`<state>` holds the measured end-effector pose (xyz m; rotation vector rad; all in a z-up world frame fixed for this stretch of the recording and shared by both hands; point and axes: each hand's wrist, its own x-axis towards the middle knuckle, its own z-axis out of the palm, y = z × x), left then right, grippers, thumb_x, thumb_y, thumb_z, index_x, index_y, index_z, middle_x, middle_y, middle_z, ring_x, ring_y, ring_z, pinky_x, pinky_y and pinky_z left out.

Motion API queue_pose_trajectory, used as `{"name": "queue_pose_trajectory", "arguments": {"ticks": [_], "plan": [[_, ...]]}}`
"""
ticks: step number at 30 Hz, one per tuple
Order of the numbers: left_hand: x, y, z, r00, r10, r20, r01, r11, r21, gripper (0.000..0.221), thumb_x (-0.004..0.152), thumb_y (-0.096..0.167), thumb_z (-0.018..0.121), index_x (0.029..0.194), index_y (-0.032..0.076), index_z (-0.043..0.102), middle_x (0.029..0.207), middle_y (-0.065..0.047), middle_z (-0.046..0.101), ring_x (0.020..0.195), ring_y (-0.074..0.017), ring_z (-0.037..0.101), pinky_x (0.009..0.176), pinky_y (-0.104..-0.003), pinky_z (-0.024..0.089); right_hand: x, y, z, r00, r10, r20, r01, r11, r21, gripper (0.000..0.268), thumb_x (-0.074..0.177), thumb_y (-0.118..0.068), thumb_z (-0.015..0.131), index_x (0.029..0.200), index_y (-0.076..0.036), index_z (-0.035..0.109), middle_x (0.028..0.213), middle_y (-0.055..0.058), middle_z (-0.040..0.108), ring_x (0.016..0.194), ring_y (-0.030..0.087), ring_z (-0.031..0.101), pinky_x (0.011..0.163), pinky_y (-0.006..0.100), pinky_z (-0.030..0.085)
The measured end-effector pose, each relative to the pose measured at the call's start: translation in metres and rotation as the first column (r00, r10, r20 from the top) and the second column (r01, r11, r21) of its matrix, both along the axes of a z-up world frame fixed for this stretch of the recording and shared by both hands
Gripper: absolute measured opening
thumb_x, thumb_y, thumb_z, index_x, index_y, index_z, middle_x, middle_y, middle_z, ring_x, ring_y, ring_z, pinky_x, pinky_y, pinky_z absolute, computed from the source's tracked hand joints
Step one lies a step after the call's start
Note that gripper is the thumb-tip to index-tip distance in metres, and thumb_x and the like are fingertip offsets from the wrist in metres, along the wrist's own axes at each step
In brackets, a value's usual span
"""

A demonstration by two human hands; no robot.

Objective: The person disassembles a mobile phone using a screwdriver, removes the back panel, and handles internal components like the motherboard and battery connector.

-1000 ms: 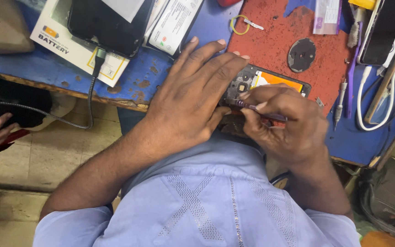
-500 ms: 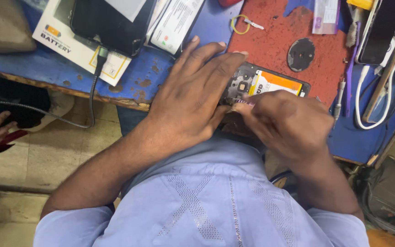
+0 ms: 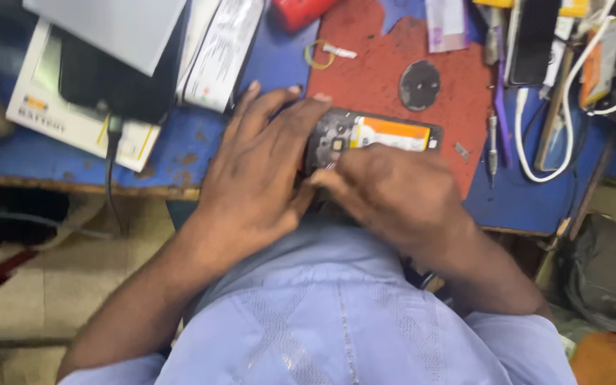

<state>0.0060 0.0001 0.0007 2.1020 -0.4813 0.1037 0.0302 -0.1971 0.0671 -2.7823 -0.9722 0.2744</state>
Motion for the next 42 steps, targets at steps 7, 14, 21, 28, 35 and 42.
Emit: {"name": "queue_pose_trajectory", "arguments": {"ticks": [7,14,21,28,35,42], "plan": [[0.002,-0.001,0.001,1.000,0.006,0.026,-0.007,1.000,0.019,0.079,0.078,0.008,0.080,0.147,0.001,0.043,0.145,-0.017,0.057,0.140,-0.0398,0.045,0.124,-0.060,0.027,0.005,-0.004,0.006,0.995,0.094,0.025,-0.097,0.940,0.327,0.024,0.093,-0.011,0.083,0.102,-0.003,0.063,0.079,0.008,0.068,0.071,0.025,0.071,0.064,0.041,0.057],[0.001,-0.001,0.004,1.000,0.000,0.005,0.000,0.999,0.032,0.081,0.075,0.011,0.083,0.147,0.003,0.046,0.147,-0.014,0.057,0.141,-0.0380,0.046,0.126,-0.059,0.029,0.001,-0.006,0.007,0.994,0.101,-0.034,-0.082,0.930,0.359,0.030,0.096,-0.014,0.082,0.116,-0.006,0.061,0.093,0.009,0.067,0.082,0.026,0.070,0.070,0.040,0.058],[0.002,-0.016,0.011,1.000,0.016,0.020,-0.019,0.986,0.165,0.081,0.079,0.018,0.087,0.148,0.002,0.048,0.145,-0.015,0.056,0.140,-0.0395,0.047,0.125,-0.058,0.031,-0.002,-0.074,-0.004,0.955,-0.152,-0.255,0.293,0.604,0.741,0.037,0.105,0.004,0.070,0.128,-0.004,0.042,0.113,0.016,0.070,0.109,0.025,0.074,0.093,0.032,0.064],[0.006,-0.024,0.015,1.000,-0.007,0.023,0.003,0.984,0.178,0.080,0.081,0.022,0.086,0.149,0.002,0.048,0.147,-0.016,0.056,0.143,-0.0403,0.047,0.125,-0.055,0.034,0.009,-0.249,-0.031,0.649,-0.668,-0.364,0.356,-0.157,0.921,0.096,0.099,0.029,0.079,0.165,-0.002,0.016,0.137,0.013,0.063,0.112,0.021,0.072,0.099,0.027,0.061],[0.004,-0.030,0.017,0.999,0.048,0.019,-0.050,0.982,0.181,0.072,0.083,0.019,0.083,0.144,0.000,0.051,0.144,-0.015,0.059,0.142,-0.0395,0.049,0.123,-0.051,0.038,0.000,-0.304,-0.074,0.738,-0.669,-0.085,0.445,0.388,0.807,0.075,0.116,0.021,0.067,0.162,-0.006,0.014,0.118,0.011,0.064,0.111,0.022,0.069,0.106,0.032,0.061],[0.003,-0.031,0.016,0.997,0.070,0.025,-0.074,0.979,0.188,0.065,0.086,0.018,0.082,0.142,-0.001,0.054,0.144,-0.014,0.062,0.143,-0.0381,0.051,0.123,-0.049,0.041,0.013,-0.291,-0.065,0.799,-0.599,-0.047,0.381,0.444,0.811,0.057,0.114,0.027,0.060,0.151,-0.004,0.032,0.118,0.016,0.062,0.110,0.022,0.066,0.103,0.031,0.057]]}}
